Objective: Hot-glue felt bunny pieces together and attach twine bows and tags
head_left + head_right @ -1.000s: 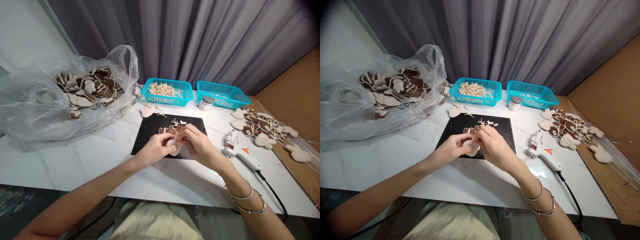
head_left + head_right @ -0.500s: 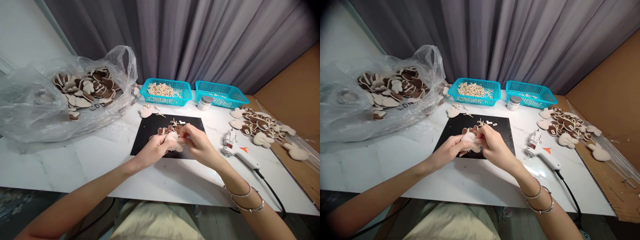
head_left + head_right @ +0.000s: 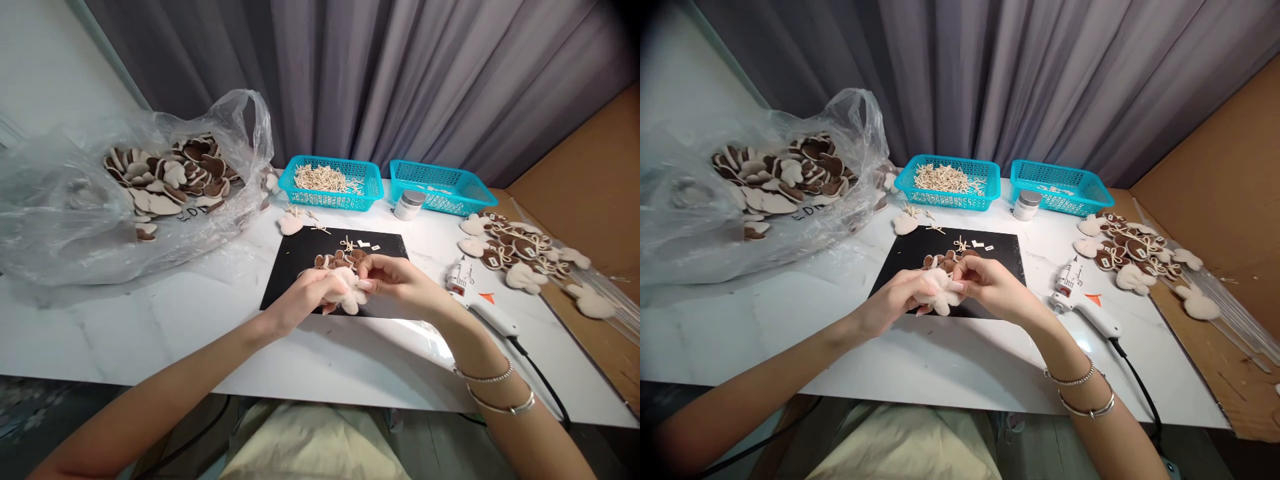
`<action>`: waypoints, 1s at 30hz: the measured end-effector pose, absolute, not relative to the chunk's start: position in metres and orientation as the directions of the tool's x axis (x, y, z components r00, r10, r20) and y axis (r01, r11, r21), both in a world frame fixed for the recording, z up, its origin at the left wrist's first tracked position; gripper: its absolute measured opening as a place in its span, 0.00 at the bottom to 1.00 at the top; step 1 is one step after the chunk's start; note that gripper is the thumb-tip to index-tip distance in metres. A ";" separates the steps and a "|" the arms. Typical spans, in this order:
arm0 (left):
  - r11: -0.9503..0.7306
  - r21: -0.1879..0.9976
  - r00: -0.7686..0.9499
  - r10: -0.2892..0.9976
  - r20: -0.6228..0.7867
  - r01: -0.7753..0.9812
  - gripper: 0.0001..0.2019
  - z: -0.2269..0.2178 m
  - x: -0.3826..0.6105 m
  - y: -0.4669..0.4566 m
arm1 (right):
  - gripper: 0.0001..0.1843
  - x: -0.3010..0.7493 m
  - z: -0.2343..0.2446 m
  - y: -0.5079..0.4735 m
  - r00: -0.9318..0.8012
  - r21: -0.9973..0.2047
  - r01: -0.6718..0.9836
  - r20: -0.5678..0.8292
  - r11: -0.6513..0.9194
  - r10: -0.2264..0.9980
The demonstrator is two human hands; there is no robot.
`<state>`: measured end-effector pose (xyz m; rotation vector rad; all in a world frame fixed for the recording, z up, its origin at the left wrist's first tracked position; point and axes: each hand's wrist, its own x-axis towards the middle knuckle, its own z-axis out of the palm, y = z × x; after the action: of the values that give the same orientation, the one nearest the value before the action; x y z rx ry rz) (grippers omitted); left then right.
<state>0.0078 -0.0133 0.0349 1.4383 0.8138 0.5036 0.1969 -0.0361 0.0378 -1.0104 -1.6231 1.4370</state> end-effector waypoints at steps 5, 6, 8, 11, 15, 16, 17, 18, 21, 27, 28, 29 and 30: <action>0.147 0.979 0.635 0.745 -0.204 0.142 0.10 0.034 0.008 -0.012 | 0.06 0.198 0.044 -0.039 -0.406 -0.995 0.082 0.018 0.056 0.914; 0.159 0.978 0.630 0.748 -0.207 0.132 0.09 0.034 0.008 -0.013 | 0.05 0.198 0.044 -0.040 -0.406 -0.994 0.082 0.037 0.076 0.913; 0.181 0.977 0.623 0.753 -0.213 0.115 0.08 0.035 0.009 -0.013 | 0.03 0.198 0.045 -0.042 -0.404 -0.985 0.108 0.083 0.138 0.911; 0.196 0.974 0.619 0.753 -0.222 0.111 0.09 0.036 0.009 -0.014 | 0.01 0.199 0.045 -0.044 -0.392 -0.948 0.217 0.135 0.234 0.910; 0.194 0.974 0.623 0.749 -0.224 0.117 0.09 0.037 0.010 -0.014 | 0.02 0.197 0.043 -0.045 -0.354 -0.904 0.316 0.168 0.287 0.920; 0.191 0.975 0.625 0.749 -0.221 0.116 0.10 0.037 0.010 -0.014 | 0.02 0.196 0.043 -0.044 -0.344 -0.904 0.318 0.170 0.286 0.923; 0.187 0.976 0.626 0.749 -0.216 0.113 0.10 0.037 0.010 -0.014 | 0.03 0.195 0.042 -0.044 -0.337 -0.907 0.313 0.172 0.283 0.925; 0.184 0.977 0.627 0.749 -0.213 0.111 0.10 0.037 0.010 -0.014 | 0.03 0.194 0.042 -0.044 -0.334 -0.911 0.304 0.174 0.280 0.926; 0.189 0.976 0.624 0.752 -0.213 0.106 0.09 0.037 0.010 -0.014 | 0.04 0.193 0.040 -0.043 -0.332 -0.902 0.309 0.194 0.300 0.923; 0.216 0.972 0.619 0.752 -0.227 0.095 0.08 0.039 0.011 -0.016 | 0.07 0.193 0.037 -0.043 -0.345 -0.833 0.392 0.260 0.390 0.902; 0.214 0.973 0.621 0.751 -0.224 0.091 0.08 0.039 0.011 -0.016 | 0.08 0.193 0.036 -0.043 -0.343 -0.820 0.406 0.272 0.403 0.899; 0.210 0.974 0.623 0.751 -0.218 0.087 0.08 0.039 0.011 -0.016 | 0.09 0.193 0.036 -0.043 -0.338 -0.809 0.417 0.285 0.414 0.897; 0.204 0.976 0.625 0.752 -0.209 0.082 0.08 0.039 0.011 -0.016 | 0.10 0.192 0.036 -0.043 -0.330 -0.799 0.426 0.300 0.425 0.895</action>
<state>0.0111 -0.0161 0.0393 1.3028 0.8008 0.5448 0.1920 -0.0432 0.0359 -1.1190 -1.9274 0.7912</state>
